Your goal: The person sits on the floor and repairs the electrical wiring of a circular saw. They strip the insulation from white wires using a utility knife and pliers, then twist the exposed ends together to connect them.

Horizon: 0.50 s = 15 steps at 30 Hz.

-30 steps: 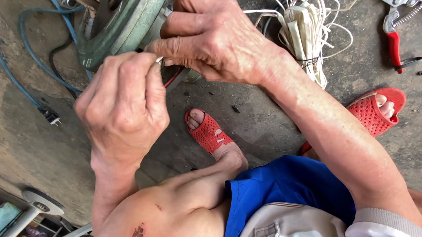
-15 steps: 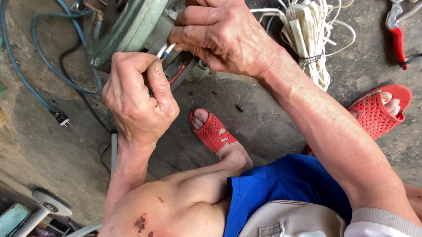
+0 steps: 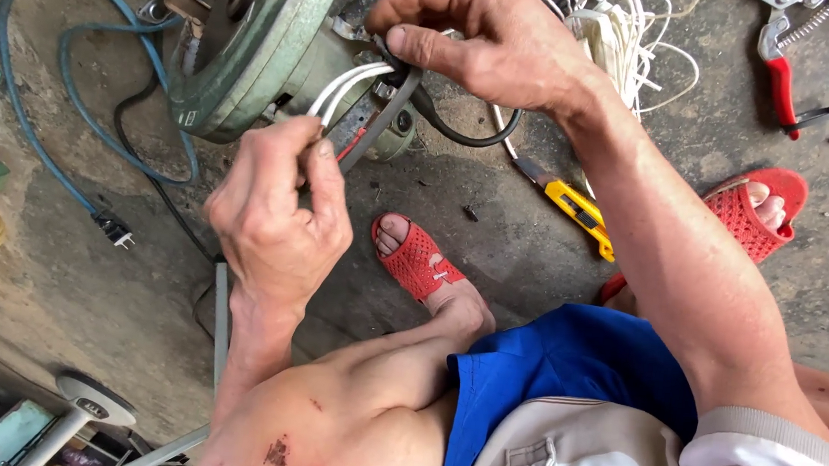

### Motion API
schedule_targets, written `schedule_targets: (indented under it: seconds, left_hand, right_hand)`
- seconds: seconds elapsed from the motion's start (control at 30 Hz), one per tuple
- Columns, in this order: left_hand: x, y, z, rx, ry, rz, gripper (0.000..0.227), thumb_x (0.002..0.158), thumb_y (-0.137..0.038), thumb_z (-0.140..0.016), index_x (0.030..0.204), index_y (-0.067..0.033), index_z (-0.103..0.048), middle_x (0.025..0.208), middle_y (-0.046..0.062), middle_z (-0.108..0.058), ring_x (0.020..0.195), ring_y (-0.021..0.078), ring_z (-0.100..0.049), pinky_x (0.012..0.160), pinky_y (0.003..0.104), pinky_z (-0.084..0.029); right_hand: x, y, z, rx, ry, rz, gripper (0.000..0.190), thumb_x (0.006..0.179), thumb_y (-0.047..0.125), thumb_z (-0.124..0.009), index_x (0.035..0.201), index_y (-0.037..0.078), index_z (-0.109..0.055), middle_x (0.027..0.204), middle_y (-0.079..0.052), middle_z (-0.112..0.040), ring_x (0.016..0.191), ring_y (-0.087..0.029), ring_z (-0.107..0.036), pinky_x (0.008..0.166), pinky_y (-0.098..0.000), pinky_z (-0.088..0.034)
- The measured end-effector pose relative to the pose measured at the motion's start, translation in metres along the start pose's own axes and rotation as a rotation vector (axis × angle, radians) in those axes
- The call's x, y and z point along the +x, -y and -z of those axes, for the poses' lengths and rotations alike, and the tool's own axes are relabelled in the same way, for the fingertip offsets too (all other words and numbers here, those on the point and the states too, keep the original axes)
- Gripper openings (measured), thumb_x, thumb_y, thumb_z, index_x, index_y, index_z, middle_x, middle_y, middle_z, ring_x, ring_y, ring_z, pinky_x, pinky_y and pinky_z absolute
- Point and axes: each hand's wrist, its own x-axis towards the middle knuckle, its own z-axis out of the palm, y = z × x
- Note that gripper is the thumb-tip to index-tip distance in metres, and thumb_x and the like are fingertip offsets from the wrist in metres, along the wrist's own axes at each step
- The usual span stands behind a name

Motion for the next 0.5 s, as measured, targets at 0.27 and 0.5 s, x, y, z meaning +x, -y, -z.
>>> schedule_targets:
  seconds: [0.27, 0.5]
  left_hand:
    - [0.013, -0.009, 0.007, -0.131, 0.034, 0.010, 0.018, 0.110, -0.007, -0.062, 0.121, 0.0067, -0.063, 0.101, 0.015, -0.069, 0.081, 0.0254, -0.070, 0.076, 0.037, -0.060]
    - [0.007, 0.003, -0.004, -0.008, -0.029, -0.019, 0.011, 0.111, -0.005, -0.060, 0.105, 0.0007, -0.067, 0.086, 0.012, -0.068, 0.069, 0.0291, -0.064, 0.061, 0.041, -0.050]
  right_hand:
    - [0.013, 0.021, -0.005, -0.209, 0.106, -0.117, 0.016, 0.095, 0.003, -0.062, 0.109, 0.006, -0.069, 0.084, 0.002, -0.065, 0.069, -0.007, -0.053, 0.057, -0.0228, -0.040]
    - [0.012, 0.024, -0.011, -0.279, -0.020, -0.100, 0.016, 0.084, 0.002, -0.068, 0.097, 0.010, -0.069, 0.084, 0.004, -0.067, 0.072, -0.006, -0.059, 0.062, -0.0220, -0.046]
